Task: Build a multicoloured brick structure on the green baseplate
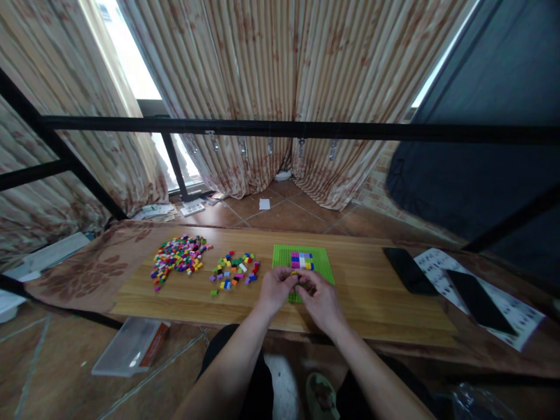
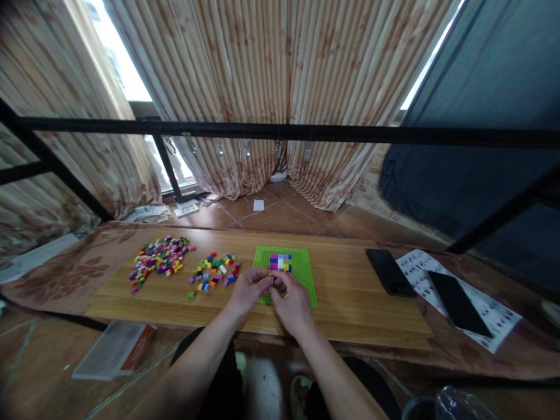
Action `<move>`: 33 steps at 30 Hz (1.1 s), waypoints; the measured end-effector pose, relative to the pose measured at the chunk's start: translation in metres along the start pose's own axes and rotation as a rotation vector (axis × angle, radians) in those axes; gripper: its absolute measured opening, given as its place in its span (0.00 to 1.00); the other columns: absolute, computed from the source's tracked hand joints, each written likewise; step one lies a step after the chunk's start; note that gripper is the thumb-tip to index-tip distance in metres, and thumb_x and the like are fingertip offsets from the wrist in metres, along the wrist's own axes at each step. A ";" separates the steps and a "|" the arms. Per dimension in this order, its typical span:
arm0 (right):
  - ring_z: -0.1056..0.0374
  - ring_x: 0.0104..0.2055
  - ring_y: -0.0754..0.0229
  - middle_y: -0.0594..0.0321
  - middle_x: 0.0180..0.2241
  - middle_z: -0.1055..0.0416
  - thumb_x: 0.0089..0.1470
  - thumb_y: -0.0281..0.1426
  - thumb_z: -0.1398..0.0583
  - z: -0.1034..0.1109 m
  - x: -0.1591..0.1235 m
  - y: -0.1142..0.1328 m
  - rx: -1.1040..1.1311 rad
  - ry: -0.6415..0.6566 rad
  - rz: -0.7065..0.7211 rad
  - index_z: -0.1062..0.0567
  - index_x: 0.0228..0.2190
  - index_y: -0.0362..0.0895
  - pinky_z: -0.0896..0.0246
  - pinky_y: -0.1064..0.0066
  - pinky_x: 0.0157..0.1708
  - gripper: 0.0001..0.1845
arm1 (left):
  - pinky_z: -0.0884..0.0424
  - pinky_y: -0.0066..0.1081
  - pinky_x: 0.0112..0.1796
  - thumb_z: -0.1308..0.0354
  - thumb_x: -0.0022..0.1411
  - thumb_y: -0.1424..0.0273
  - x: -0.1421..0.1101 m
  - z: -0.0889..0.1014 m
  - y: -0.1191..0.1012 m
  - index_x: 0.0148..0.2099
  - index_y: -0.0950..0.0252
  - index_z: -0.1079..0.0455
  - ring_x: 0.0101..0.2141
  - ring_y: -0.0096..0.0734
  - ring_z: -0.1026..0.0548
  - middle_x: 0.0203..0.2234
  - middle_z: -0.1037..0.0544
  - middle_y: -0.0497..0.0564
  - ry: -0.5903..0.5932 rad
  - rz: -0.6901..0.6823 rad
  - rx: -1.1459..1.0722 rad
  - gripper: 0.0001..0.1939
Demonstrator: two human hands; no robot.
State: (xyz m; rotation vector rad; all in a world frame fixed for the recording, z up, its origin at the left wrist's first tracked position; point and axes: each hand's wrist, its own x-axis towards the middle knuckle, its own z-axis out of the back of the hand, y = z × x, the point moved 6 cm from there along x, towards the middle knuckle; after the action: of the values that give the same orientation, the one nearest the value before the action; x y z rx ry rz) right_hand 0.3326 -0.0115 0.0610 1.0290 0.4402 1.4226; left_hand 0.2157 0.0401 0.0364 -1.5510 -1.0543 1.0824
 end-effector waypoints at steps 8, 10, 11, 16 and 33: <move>0.32 0.31 0.60 0.63 0.31 0.28 0.53 0.34 0.43 0.005 0.001 -0.004 0.022 0.004 0.025 0.24 0.35 0.47 0.36 0.68 0.33 0.09 | 0.38 0.22 0.22 0.38 0.46 0.72 -0.003 -0.005 -0.004 0.31 0.67 0.29 0.18 0.20 0.33 0.19 0.25 0.45 0.026 -0.001 0.020 0.07; 0.32 0.31 0.60 0.63 0.31 0.28 0.53 0.34 0.43 0.007 0.001 -0.004 0.029 -0.007 0.023 0.24 0.34 0.47 0.36 0.68 0.33 0.08 | 0.39 0.22 0.21 0.39 0.47 0.72 -0.005 -0.007 -0.006 0.31 0.67 0.29 0.17 0.19 0.34 0.17 0.26 0.44 0.041 -0.012 0.028 0.06; 0.32 0.31 0.60 0.63 0.31 0.28 0.52 0.34 0.43 0.008 0.001 -0.005 0.033 -0.006 0.023 0.25 0.33 0.46 0.36 0.68 0.33 0.08 | 0.39 0.22 0.21 0.40 0.47 0.73 -0.005 -0.009 -0.006 0.31 0.67 0.29 0.17 0.19 0.34 0.17 0.27 0.44 0.049 -0.015 0.025 0.06; 0.31 0.32 0.60 0.63 0.30 0.28 0.52 0.33 0.43 0.008 0.001 -0.008 0.071 0.019 0.009 0.25 0.33 0.46 0.36 0.69 0.33 0.07 | 0.38 0.23 0.23 0.41 0.45 0.75 -0.004 -0.013 -0.005 0.31 0.68 0.30 0.18 0.20 0.33 0.19 0.26 0.45 0.046 -0.009 -0.024 0.06; 0.29 0.32 0.55 0.58 0.32 0.25 0.53 0.38 0.43 0.044 0.014 -0.046 -0.022 -0.120 -0.070 0.24 0.33 0.45 0.34 0.63 0.35 0.12 | 0.31 0.27 0.31 0.44 0.52 0.77 0.004 -0.003 -0.001 0.35 0.66 0.28 0.29 0.30 0.25 0.26 0.22 0.50 -0.155 -0.146 0.290 0.07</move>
State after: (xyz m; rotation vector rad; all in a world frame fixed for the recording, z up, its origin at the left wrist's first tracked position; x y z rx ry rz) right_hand 0.3966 -0.0047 0.0528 1.0646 0.3691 1.2932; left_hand 0.2199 0.0436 0.0369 -1.1585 -1.0442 1.2091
